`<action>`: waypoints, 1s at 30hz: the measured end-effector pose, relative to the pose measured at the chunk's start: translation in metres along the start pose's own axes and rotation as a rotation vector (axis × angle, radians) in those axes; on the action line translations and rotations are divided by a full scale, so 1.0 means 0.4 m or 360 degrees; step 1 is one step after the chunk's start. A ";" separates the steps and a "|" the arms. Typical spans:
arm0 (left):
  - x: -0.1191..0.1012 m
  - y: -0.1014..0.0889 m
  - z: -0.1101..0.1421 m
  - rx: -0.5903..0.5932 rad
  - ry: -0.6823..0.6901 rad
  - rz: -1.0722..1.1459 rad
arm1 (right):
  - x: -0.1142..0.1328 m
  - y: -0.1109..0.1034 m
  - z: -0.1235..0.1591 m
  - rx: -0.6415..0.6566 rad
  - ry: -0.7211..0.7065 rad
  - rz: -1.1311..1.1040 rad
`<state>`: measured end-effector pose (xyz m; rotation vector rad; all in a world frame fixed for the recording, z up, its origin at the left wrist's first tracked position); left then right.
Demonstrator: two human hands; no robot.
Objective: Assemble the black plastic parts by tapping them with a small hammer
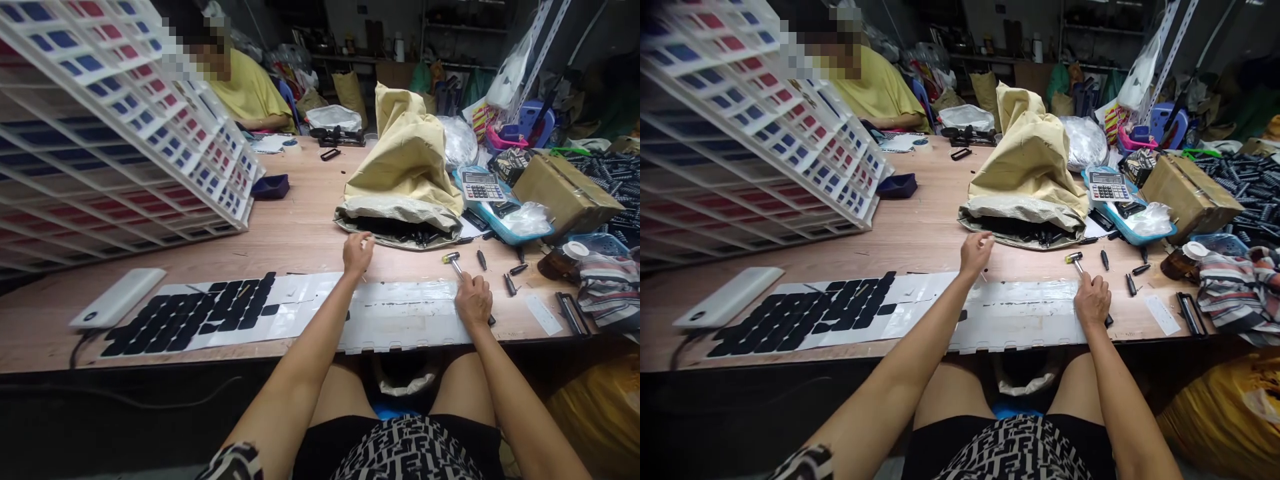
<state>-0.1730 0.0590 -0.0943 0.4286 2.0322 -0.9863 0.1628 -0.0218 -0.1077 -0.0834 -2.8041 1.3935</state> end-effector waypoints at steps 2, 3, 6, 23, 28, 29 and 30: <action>0.028 0.035 -0.096 -0.0069 -0.0119 -0.0221 | 0.001 -0.002 -0.001 -0.0014 -0.0016 0.0008; 0.039 0.052 -0.130 -0.0046 -0.0117 -0.0331 | 0.002 -0.003 -0.002 -0.0018 -0.0021 0.0014; 0.062 0.099 -0.187 0.0134 0.0035 -0.0636 | 0.004 -0.004 -0.002 -0.0011 -0.0028 0.0034; 0.015 0.024 -0.002 0.0189 0.0222 -0.0315 | 0.007 -0.002 -0.002 0.0053 -0.0005 -0.0003; -0.026 0.004 0.237 0.0770 0.0491 0.0087 | 0.006 0.003 0.000 0.0080 0.0018 -0.0009; -0.027 0.004 0.269 0.0818 0.0513 0.0100 | 0.006 0.004 0.001 0.0081 0.0020 -0.0012; -0.026 0.005 0.293 0.0833 0.0525 0.0104 | 0.005 0.005 0.002 0.0080 0.0021 -0.0015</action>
Point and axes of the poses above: each hand's wrist, its own z-axis away from the middle knuckle, its own y-axis out of the palm, x = y × z, the point moved 3 cm from there along -z, towards the middle knuckle, and after that the axes turned 13 degrees about -x, right-handed, at the moved point
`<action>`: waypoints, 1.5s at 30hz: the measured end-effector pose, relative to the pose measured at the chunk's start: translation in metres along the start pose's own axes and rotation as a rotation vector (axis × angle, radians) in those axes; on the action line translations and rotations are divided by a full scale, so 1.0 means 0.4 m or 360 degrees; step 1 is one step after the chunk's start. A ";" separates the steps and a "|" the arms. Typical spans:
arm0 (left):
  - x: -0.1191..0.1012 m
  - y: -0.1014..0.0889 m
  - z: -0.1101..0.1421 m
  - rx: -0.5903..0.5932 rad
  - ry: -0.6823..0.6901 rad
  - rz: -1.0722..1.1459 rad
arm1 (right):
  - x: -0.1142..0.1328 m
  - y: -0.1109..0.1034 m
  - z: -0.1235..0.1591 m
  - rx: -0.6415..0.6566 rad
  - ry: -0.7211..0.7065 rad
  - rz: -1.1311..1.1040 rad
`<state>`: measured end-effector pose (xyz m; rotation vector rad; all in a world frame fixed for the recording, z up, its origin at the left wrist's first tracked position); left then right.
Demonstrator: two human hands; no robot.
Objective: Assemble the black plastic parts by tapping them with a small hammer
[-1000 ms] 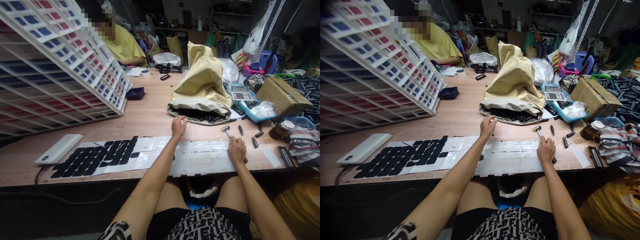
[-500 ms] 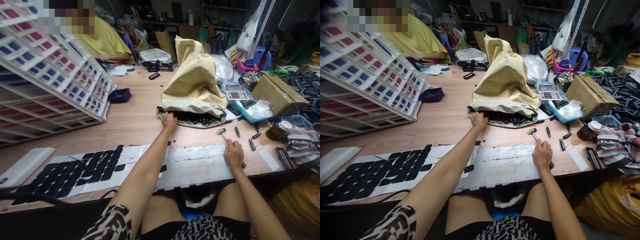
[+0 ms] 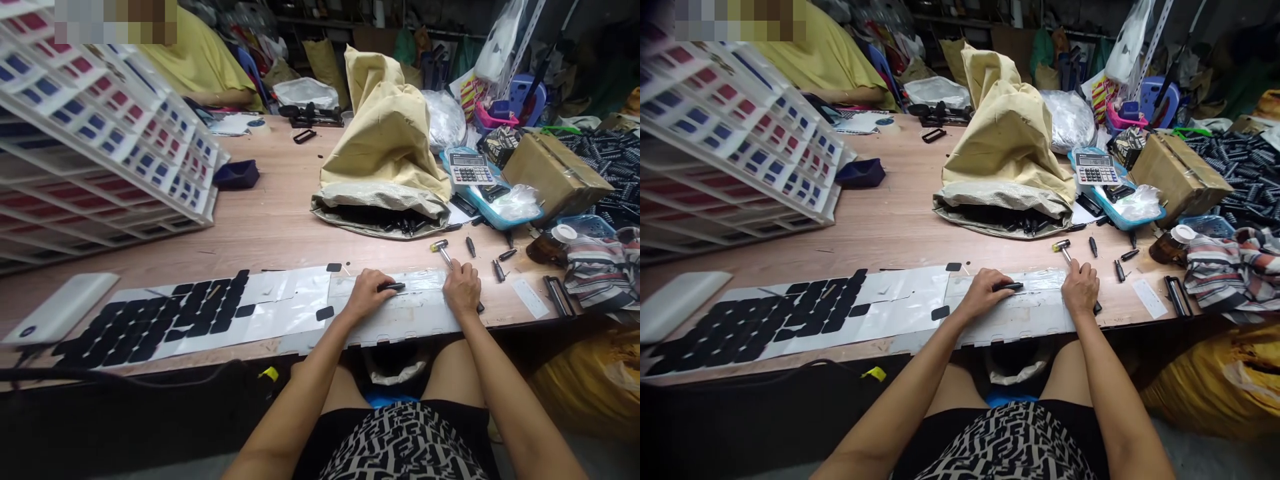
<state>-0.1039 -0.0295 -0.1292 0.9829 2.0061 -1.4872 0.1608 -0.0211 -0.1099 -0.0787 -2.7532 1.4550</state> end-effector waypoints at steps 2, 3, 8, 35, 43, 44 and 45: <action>-0.001 0.013 0.019 -0.0030 -0.0006 0.0003 | -0.002 0.003 0.001 -0.0011 0.0004 -0.0010; 0.002 0.015 0.022 -0.0054 -0.0016 0.0011 | -0.004 0.005 0.001 -0.0020 0.0007 -0.0017; 0.013 0.013 0.011 -0.0088 -0.0081 0.0066 | -0.015 0.003 -0.009 -0.0008 0.0021 -0.0119; 0.023 0.033 0.003 -0.0207 -0.0111 0.0068 | 0.113 -0.181 0.194 0.0153 -0.0101 -0.1168; 0.018 0.029 0.002 -0.0189 -0.0091 0.0048 | 0.092 -0.175 0.204 0.0158 -0.0053 -0.1144; 0.019 0.029 0.001 -0.0177 -0.0096 0.0045 | 0.085 -0.169 0.200 0.0149 -0.0034 -0.1126; 0.020 0.030 0.001 -0.0170 -0.0103 0.0043 | 0.075 -0.163 0.194 0.0134 -0.0017 -0.1093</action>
Point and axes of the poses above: each hand's wrist, its own z-axis away from the middle knuckle, its own y-axis out of the palm, x = y × z, the point moved 3 cm from there along -z, towards the middle knuckle, and after that the axes turned 13 degrees about -x, right-handed, at the moved point
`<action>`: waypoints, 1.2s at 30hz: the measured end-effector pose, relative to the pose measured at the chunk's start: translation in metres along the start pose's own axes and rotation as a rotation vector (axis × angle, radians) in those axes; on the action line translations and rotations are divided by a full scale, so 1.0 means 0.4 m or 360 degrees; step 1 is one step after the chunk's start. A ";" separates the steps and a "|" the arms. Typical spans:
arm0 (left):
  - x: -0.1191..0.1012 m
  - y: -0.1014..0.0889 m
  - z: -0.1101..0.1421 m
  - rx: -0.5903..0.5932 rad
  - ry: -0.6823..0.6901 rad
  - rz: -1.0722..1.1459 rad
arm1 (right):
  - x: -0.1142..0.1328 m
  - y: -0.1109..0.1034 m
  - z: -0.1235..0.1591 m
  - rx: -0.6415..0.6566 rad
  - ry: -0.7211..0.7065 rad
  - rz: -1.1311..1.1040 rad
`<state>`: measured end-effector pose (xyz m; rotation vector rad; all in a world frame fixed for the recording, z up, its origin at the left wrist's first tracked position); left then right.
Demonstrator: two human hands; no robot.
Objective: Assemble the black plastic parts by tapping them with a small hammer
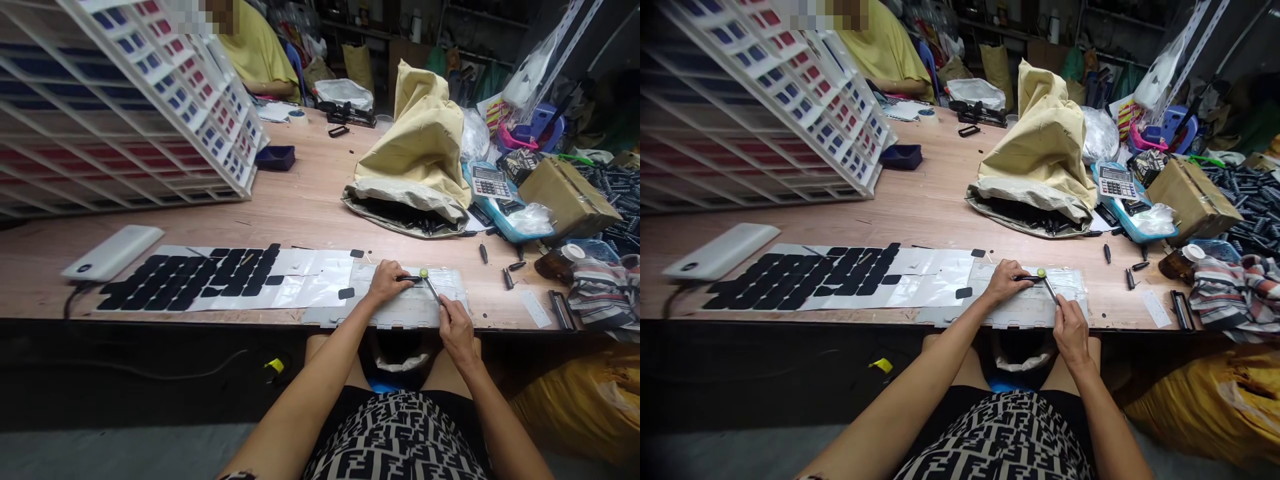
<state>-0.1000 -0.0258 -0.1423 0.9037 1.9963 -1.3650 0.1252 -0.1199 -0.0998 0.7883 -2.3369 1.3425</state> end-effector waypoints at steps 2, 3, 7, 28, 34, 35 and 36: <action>0.002 0.001 -0.001 0.0001 -0.0008 -0.0002 | -0.031 -0.005 -0.024 -0.0051 0.0016 0.0124; 0.002 0.001 -0.001 -0.0003 -0.0010 -0.0001 | -0.050 -0.008 -0.040 -0.0080 0.0022 0.0210; 0.003 0.004 0.001 -0.0017 -0.0005 0.0013 | -0.128 -0.013 -0.113 -0.0166 0.0028 0.0630; -0.119 -0.056 0.240 0.0414 0.0531 0.0049 | -0.169 0.028 -0.180 -0.0186 -0.0046 0.1106; -0.132 -0.061 0.267 0.0499 0.0611 -0.0051 | -0.177 0.030 -0.180 -0.0193 -0.0025 0.1100; -0.132 -0.062 0.262 0.0511 0.0593 -0.0016 | -0.178 0.030 -0.180 -0.0199 -0.0031 0.1102; -0.130 -0.063 0.252 0.0517 0.0565 0.0030 | -0.177 0.030 -0.179 -0.0206 -0.0038 0.1104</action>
Point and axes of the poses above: each hand's wrist, its own z-axis away from the middle knuckle, its own y-axis out of the palm, x = y × z, the point moved 3 cm from there along -z, towards the middle knuckle, and after that the axes turned 13 degrees about -x, right-handed, at the moved point
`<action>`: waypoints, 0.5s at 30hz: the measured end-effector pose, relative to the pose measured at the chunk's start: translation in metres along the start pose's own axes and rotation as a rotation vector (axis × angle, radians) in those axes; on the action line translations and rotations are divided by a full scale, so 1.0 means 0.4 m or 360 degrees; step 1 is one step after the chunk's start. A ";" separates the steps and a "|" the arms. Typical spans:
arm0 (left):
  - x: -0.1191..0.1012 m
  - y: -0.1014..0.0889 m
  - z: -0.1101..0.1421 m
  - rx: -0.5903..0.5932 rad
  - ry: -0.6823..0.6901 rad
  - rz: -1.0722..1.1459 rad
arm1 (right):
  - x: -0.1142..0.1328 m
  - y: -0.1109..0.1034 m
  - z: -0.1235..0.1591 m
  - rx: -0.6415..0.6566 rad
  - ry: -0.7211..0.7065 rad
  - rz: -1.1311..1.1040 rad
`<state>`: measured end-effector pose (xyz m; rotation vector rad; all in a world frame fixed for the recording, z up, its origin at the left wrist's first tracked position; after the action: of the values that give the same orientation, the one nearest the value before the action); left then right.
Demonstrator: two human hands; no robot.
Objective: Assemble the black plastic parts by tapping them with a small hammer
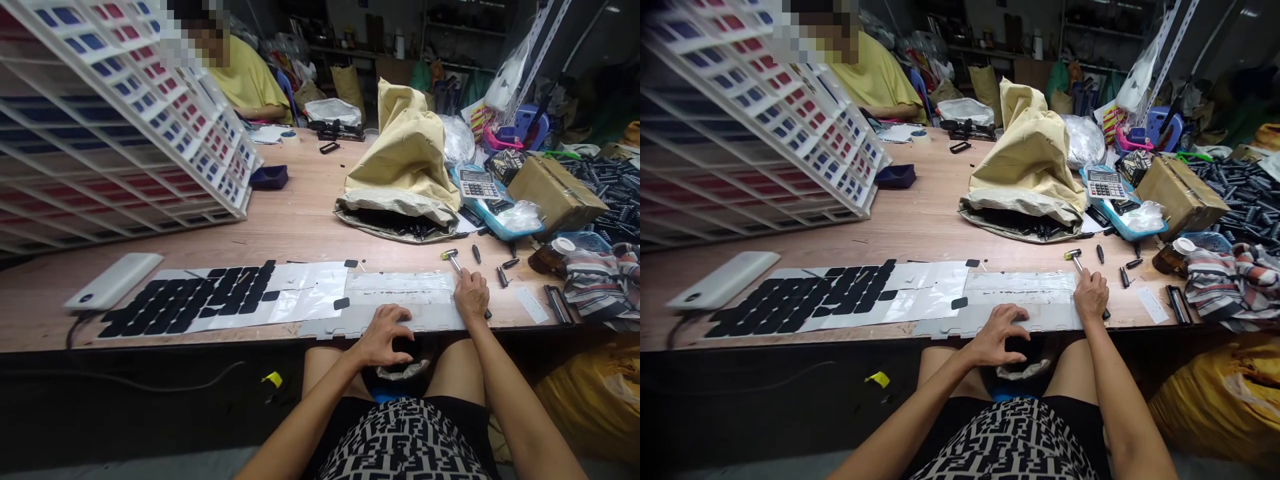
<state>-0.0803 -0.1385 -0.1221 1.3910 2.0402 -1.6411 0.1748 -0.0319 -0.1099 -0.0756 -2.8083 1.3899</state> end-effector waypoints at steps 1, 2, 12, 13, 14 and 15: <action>0.010 -0.007 -0.014 -0.0021 -0.0034 0.0045 | 0.000 0.000 0.000 -0.0008 -0.0005 0.0003; 0.026 -0.017 -0.034 -0.0068 -0.0088 0.0075 | 0.001 -0.001 0.001 -0.0013 -0.0010 0.0009; 0.425 -0.240 -0.402 -0.1047 -0.1194 -0.0445 | 0.007 -0.006 0.002 -0.0077 -0.0070 0.0048; 0.457 -0.252 -0.426 -0.1024 -0.1243 -0.0534 | 0.008 -0.007 0.001 -0.0080 -0.0078 0.0048; 0.485 -0.259 -0.446 -0.0978 -0.1269 -0.0620 | 0.009 -0.007 0.001 -0.0081 -0.0083 0.0048; 0.508 -0.264 -0.462 -0.0920 -0.1281 -0.0704 | 0.010 -0.008 0.000 -0.0081 -0.0085 0.0048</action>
<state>-0.1964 0.1317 -0.1107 0.0528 2.0800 -1.2459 0.1707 -0.0338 -0.1076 -0.0829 -2.8983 1.3458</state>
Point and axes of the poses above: each hand's wrist, its own z-axis away from the middle knuckle, its own y-axis out of the palm, x = y × z, the point moved 3 cm from there along -z, towards the middle knuckle, and after that the axes turned 13 degrees about -x, right-handed, at the moved point
